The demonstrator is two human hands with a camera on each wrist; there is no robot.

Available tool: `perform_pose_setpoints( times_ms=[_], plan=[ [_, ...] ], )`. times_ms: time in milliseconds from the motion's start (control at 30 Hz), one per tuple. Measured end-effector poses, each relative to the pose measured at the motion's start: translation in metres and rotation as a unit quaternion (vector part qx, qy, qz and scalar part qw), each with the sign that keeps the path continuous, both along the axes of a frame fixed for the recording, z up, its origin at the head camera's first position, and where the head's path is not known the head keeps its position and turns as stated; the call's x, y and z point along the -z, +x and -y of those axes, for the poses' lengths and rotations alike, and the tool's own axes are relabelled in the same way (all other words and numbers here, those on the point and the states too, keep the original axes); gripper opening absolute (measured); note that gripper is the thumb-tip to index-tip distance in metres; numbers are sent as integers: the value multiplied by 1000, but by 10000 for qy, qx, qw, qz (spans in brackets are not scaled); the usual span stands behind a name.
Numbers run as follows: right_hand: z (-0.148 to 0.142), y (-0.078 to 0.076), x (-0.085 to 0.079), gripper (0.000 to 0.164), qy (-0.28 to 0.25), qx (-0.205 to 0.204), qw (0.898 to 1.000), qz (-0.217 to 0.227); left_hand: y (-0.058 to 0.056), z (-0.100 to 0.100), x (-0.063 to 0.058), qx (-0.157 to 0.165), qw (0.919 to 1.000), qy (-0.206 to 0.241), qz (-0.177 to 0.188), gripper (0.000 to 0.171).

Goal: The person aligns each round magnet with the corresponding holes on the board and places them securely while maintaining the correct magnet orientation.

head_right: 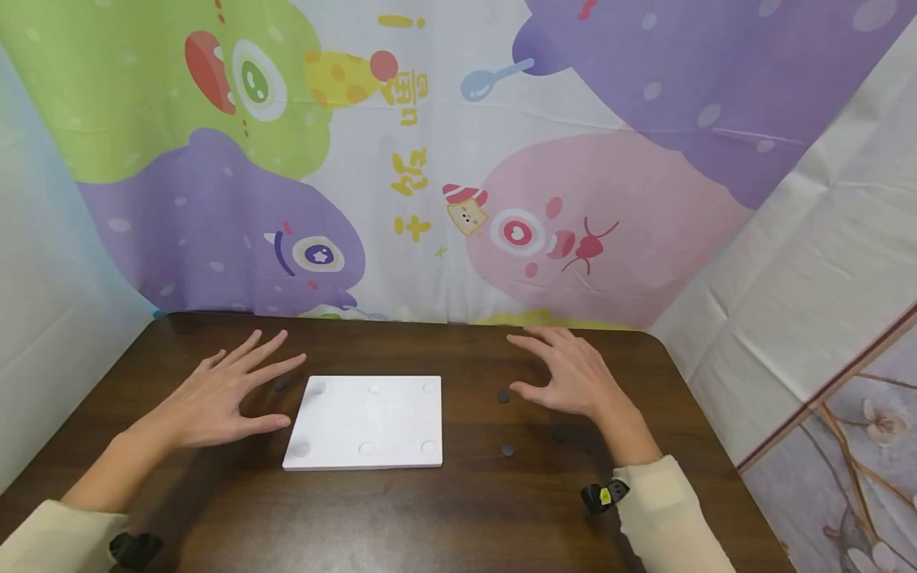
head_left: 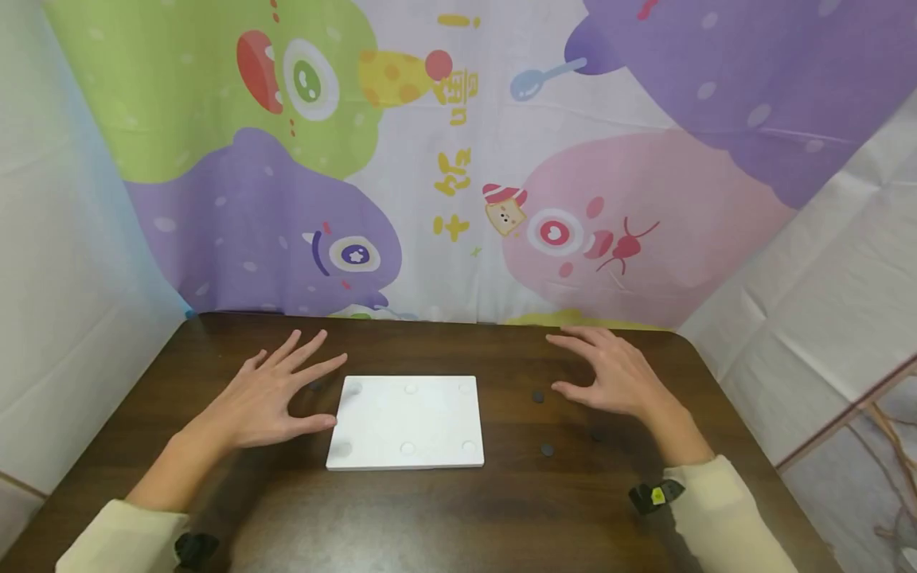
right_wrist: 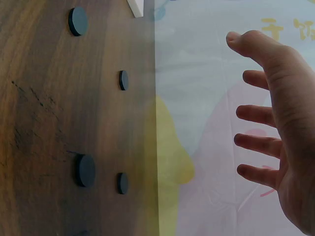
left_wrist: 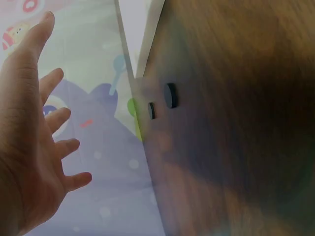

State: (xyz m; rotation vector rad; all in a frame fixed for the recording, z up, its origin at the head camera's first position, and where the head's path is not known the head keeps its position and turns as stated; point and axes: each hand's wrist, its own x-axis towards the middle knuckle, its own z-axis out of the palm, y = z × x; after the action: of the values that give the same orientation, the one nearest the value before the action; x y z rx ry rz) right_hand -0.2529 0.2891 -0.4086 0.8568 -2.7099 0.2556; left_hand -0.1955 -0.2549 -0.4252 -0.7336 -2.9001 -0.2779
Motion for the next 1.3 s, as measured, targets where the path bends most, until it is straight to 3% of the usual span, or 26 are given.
perform_pose_setpoints(
  times_ms=[567,1300],
  plan=[
    [7,3,7,72,-16,-22,9995,320,3,-15,13,51,9992,58,389,84],
    [19,6,20,73,-27,142,9978,640,3,-14,32,236,9949,430,884,84]
  ],
)
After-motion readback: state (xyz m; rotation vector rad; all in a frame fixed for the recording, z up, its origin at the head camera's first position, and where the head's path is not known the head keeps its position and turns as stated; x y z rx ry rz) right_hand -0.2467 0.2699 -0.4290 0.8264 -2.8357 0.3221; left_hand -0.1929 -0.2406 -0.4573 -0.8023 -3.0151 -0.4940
